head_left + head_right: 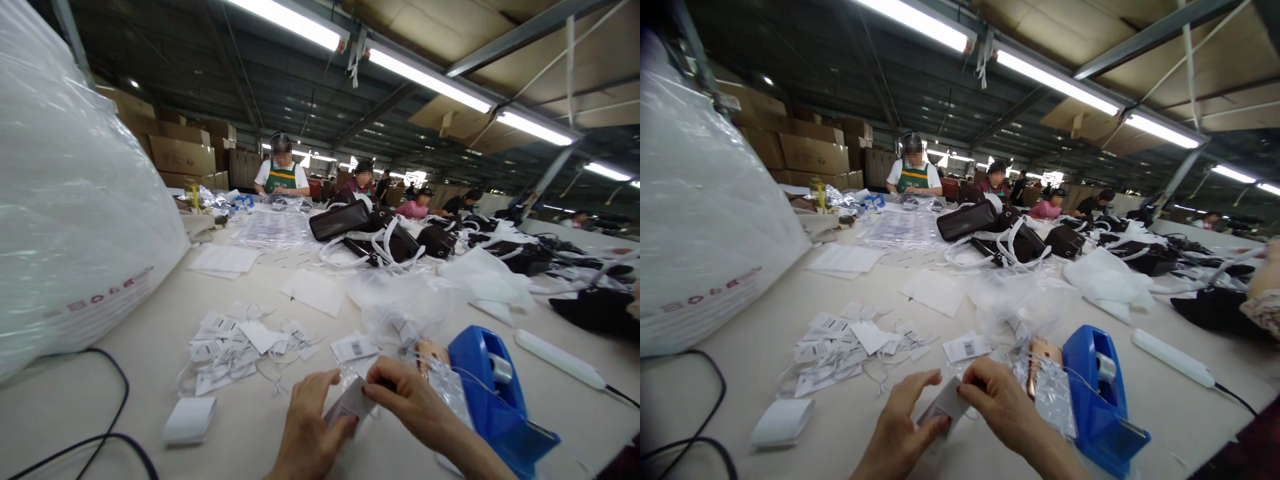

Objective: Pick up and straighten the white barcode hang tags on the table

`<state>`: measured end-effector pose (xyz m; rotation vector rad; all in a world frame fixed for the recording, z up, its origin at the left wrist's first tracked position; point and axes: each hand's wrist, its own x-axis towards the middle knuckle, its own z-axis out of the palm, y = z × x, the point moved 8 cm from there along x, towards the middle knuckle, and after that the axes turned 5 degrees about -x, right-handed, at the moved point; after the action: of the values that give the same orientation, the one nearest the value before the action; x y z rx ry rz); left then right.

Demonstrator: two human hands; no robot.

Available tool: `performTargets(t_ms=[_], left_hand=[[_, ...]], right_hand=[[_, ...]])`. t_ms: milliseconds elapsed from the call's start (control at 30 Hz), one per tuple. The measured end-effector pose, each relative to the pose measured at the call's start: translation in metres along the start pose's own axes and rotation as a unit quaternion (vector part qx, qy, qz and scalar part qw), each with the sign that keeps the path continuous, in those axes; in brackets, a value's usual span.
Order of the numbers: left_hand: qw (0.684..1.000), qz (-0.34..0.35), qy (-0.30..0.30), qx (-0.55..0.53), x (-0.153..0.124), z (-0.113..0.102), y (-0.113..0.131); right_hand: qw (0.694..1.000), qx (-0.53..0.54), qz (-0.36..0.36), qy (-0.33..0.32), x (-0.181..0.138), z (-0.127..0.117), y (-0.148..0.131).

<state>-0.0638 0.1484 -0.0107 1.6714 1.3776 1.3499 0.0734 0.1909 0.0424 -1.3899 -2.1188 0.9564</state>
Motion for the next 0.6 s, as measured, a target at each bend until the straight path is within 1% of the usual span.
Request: performTargets(t_ms=[33, 67, 100, 133, 167, 200, 233, 267, 333, 400, 433, 500, 567, 600], left_hand=[[0.993, -0.057, -0.069, -0.08, 0.002, 0.005, 0.001], [0.968, -0.098, -0.149, -0.177, 0.0, 0.014, 0.007], [0.93, -0.139, -0.199, -0.275, -0.003, 0.02, 0.013], [0.888, -0.167, -0.236, -0.358, -0.007, 0.026, 0.019], [0.848, -0.185, -0.259, -0.424, -0.01, 0.03, 0.024], [0.816, -0.2, -0.269, -0.471, -0.014, 0.034, 0.025], [0.794, -0.211, -0.276, -0.499, -0.018, 0.038, 0.024], [0.781, -0.22, -0.281, -0.513, -0.021, 0.042, 0.02], [0.77, -0.235, -0.276, -0.524, -0.027, 0.049, 0.01], [0.774, -0.247, -0.253, -0.525, -0.029, 0.053, -0.001], [0.777, -0.25, -0.245, -0.523, -0.03, 0.054, -0.004], [0.784, -0.252, -0.235, -0.517, -0.029, 0.055, -0.007], [0.79, -0.244, -0.231, -0.512, -0.027, 0.056, -0.005], [0.795, -0.24, -0.226, -0.508, -0.027, 0.055, -0.004]], right_hand=[[1.0, -0.016, -0.014, -0.013, -0.005, 0.0, -0.008], [0.999, -0.032, -0.026, -0.028, -0.008, 0.001, -0.015], [0.998, -0.042, -0.034, -0.044, -0.012, 0.002, -0.02], [0.997, -0.046, -0.038, -0.058, -0.014, 0.004, -0.023], [0.996, -0.041, -0.037, -0.068, -0.015, 0.004, -0.025], [0.996, -0.034, -0.034, -0.077, -0.016, 0.005, -0.026], [0.996, -0.029, -0.031, -0.08, -0.017, 0.005, -0.026], [0.996, -0.024, -0.03, -0.075, -0.018, 0.004, -0.025], [0.998, -0.018, -0.029, -0.044, -0.022, 0.001, -0.023], [1.0, 0.009, -0.022, -0.014, -0.028, 0.001, -0.016], [0.999, 0.035, -0.015, -0.011, -0.032, 0.005, -0.011], [0.994, 0.102, 0.0, -0.039, -0.038, 0.023, 0.002], [0.982, 0.175, 0.015, -0.072, -0.042, 0.045, 0.017], [0.973, 0.216, 0.026, -0.076, -0.043, 0.055, 0.024]])
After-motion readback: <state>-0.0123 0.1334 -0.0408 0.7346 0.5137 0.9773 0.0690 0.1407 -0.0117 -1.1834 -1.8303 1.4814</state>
